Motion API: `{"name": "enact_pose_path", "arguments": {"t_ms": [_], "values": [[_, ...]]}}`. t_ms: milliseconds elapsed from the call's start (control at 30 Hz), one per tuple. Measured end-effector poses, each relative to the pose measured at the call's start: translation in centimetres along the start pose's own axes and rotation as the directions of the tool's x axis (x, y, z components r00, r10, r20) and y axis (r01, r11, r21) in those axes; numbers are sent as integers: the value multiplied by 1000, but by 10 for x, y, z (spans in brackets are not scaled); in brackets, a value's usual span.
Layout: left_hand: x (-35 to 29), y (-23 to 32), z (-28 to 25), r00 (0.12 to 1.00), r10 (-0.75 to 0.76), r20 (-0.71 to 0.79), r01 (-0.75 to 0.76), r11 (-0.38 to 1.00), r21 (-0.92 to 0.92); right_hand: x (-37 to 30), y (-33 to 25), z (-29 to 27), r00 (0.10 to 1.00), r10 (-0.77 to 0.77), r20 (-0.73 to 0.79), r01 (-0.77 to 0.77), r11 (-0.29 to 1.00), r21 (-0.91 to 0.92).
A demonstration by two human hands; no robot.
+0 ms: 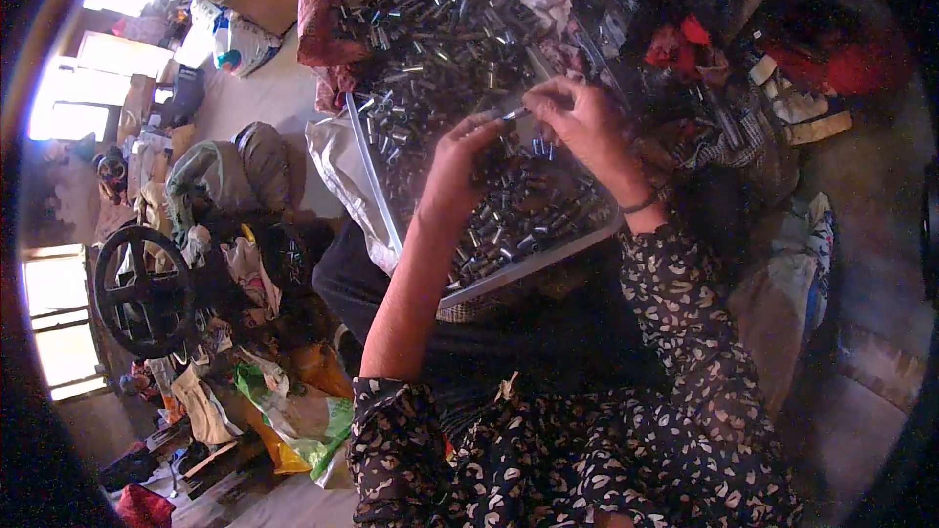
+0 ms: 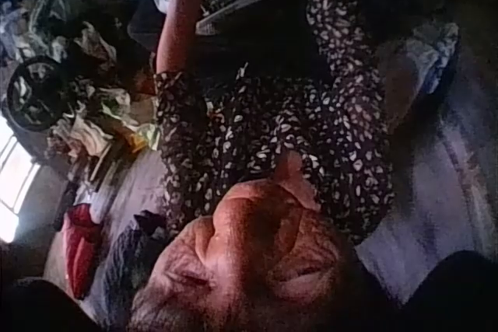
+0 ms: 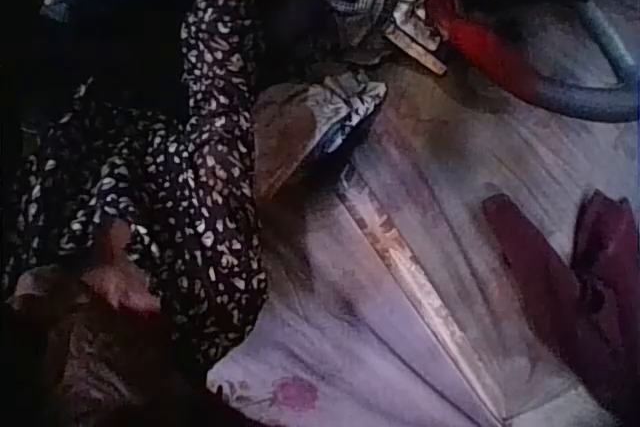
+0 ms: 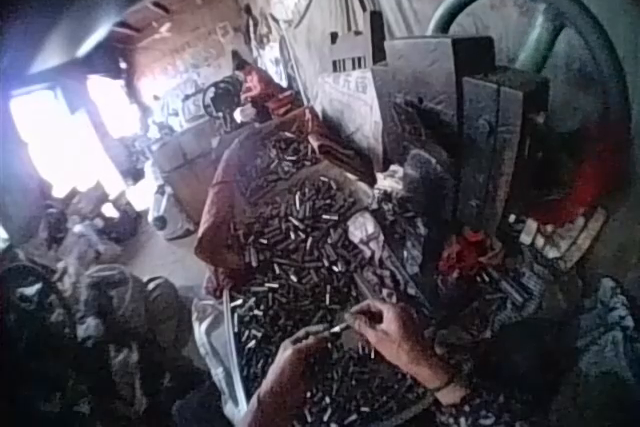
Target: The person sorts through small metal parts in a tray and fits components together by hand.
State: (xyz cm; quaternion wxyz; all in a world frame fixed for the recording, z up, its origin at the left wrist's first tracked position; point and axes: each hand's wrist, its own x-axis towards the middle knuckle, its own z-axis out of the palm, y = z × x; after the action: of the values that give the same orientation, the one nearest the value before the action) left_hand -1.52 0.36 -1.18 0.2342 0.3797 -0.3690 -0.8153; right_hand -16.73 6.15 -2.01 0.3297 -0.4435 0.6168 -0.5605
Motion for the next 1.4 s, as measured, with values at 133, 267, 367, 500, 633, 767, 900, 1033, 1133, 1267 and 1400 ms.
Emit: {"name": "enact_pose_path", "arguments": {"t_ms": [133, 267, 367, 500, 633, 767, 900, 1033, 1133, 1267, 1400], "values": [[-1, 2, -13, 998, 57, 17, -58, 995, 80, 2, -9, 7, 993, -116, -29, 114, 990, -83], [-7, 3, -22, 972, 228, 57, -229, 861, 455, 0, -8, 19, 968, -246, -43, 245, 969, -17], [5, -9, -9, 986, 166, -7, -158, 951, 264, -7, -7, 2, 994, 98, 54, -104, 986, 129], [-11, -6, -13, 995, 98, -14, -97, 992, 75, -12, -10, 8, 996, 2, 95, -2, 1000, -6], [-15, -8, -11, 995, 93, 22, -94, 995, 46, -13, -17, 7, 990, 67, 122, -65, 998, -18], [-3, -15, -11, 983, 139, -118, -112, 971, 213, -14, -8, 5, 998, -5, 67, -3, 992, 123], [-24, 1, -5, 986, 126, -111, -96, 965, 244, -22, -13, 11, 990, 49, 131, -85, 955, 285], [-25, -4, 2, 982, 169, -79, -152, 970, 191, -28, 11, -1, 827, 375, 419, -556, 650, 517], [-20, -13, 1, 991, 122, -49, -111, 977, 180, -34, 7, -8, 823, 396, 408, -568, 592, 571], [-25, -16, 1, 992, 114, -54, -97, 962, 254, -36, 6, -9, 883, 318, 345, -468, 652, 596], [-23, -24, -3, 980, 198, 11, -189, 914, 360, -40, 1, -9, 915, 303, 266, -398, 783, 479]]}}
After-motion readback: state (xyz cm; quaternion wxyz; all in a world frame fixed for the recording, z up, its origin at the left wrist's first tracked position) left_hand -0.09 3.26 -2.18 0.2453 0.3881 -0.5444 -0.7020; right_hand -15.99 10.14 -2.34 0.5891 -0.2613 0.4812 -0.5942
